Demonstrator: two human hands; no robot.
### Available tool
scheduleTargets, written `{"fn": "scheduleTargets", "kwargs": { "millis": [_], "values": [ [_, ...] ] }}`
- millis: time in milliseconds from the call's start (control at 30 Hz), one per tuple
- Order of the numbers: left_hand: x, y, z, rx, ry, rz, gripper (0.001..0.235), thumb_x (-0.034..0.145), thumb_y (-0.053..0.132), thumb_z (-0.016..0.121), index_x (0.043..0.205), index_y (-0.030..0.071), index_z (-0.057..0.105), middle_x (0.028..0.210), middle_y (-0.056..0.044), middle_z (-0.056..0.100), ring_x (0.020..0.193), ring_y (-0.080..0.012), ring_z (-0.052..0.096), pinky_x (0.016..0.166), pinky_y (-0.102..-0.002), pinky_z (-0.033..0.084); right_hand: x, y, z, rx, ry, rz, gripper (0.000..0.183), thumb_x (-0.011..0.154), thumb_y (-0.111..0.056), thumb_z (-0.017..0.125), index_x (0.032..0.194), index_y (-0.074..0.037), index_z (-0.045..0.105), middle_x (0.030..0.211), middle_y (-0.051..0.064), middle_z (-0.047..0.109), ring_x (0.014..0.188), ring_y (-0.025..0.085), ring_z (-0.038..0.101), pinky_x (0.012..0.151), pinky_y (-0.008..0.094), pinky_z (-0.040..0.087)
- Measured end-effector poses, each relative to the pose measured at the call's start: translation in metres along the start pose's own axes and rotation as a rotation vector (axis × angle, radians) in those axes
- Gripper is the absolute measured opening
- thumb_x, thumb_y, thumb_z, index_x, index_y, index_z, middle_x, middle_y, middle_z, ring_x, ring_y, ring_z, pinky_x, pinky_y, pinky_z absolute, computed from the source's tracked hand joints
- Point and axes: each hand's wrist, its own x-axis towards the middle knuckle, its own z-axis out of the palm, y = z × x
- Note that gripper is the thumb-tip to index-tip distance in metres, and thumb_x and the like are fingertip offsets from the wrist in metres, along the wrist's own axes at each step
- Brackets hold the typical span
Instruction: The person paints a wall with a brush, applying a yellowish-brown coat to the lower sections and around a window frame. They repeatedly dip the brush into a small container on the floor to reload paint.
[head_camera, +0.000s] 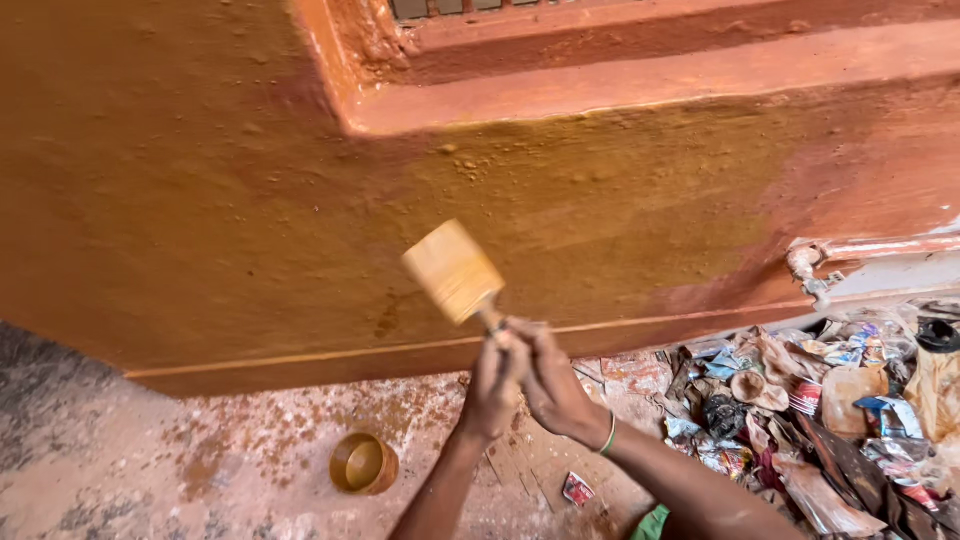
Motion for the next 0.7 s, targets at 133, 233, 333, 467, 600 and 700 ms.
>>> {"fn": "scheduleTargets", "kwargs": {
  "millis": [133,233,333,467,600,700],
  "values": [
    [-0.027,0.004,-0.037,0.199,0.357,0.143,0.049,0.115,0.040,0.025,0.096,0.006,0.056,0.083,-0.004,0.070,0.088,-0.0186,0.073,0.088,-0.033,0.062,0.053,0.010,-0.053,-0.529,-0.504,0.079,0.023,0.097,-0.013,0.054,0.117,-0.017,0.063,0.106,0.007,0.067,0.092,0.021,0.066,0.076,0.038,0.057],
    [-0.052,0.005,-0.074,0.041,0.547,0.020,0.033,0.110,0.030,0.035,0.120,0.002,0.050,0.077,-0.002,0.061,0.065,-0.0106,0.059,0.058,-0.024,0.052,0.129,0.051,-0.121,-1.043,-0.115,-0.362,0.054,0.080,-0.018,0.067,0.134,-0.015,0.063,0.141,0.012,0.061,0.133,0.035,0.054,0.109,0.060,0.037],
    [-0.070,-0.005,-0.094,-0.078,0.654,0.009,0.039,0.110,0.021,0.044,0.143,0.001,0.042,0.081,0.001,0.052,0.061,-0.0041,0.045,0.051,-0.019,0.040,0.167,0.098,-0.143,-1.183,-0.002,-0.177,0.061,0.114,-0.040,0.054,0.160,-0.002,0.044,0.164,0.024,0.042,0.159,0.038,0.034,0.128,0.060,0.015],
    [-0.067,-0.016,-0.110,0.001,0.773,0.027,0.058,0.103,0.019,0.047,0.157,0.012,0.026,0.080,0.003,0.048,0.054,-0.0024,0.041,0.040,-0.019,0.035,0.174,0.145,-0.128,-1.169,0.220,-0.237,0.059,0.114,-0.050,0.044,0.155,-0.008,0.050,0.157,0.014,0.050,0.150,0.035,0.038,0.125,0.059,0.009],
    [-0.045,-0.018,-0.120,0.091,0.958,0.142,0.061,0.108,0.021,0.047,0.163,0.011,0.022,0.084,0.004,0.046,0.061,-0.0023,0.042,0.047,-0.018,0.038,0.169,0.168,-0.122,-1.218,0.320,-0.278,0.059,0.111,-0.051,0.038,0.150,-0.010,0.053,0.150,0.012,0.054,0.146,0.033,0.042,0.124,0.059,0.011],
    [-0.002,-0.010,-0.117,0.126,1.039,0.104,0.056,0.106,0.024,0.049,0.158,0.011,0.031,0.082,0.003,0.047,0.060,-0.0033,0.044,0.046,-0.019,0.040,0.178,0.171,-0.124,-1.209,0.334,-0.300,0.058,0.111,-0.051,0.038,0.148,-0.010,0.055,0.149,0.012,0.056,0.145,0.033,0.043,0.124,0.059,0.012]
  ]
}}
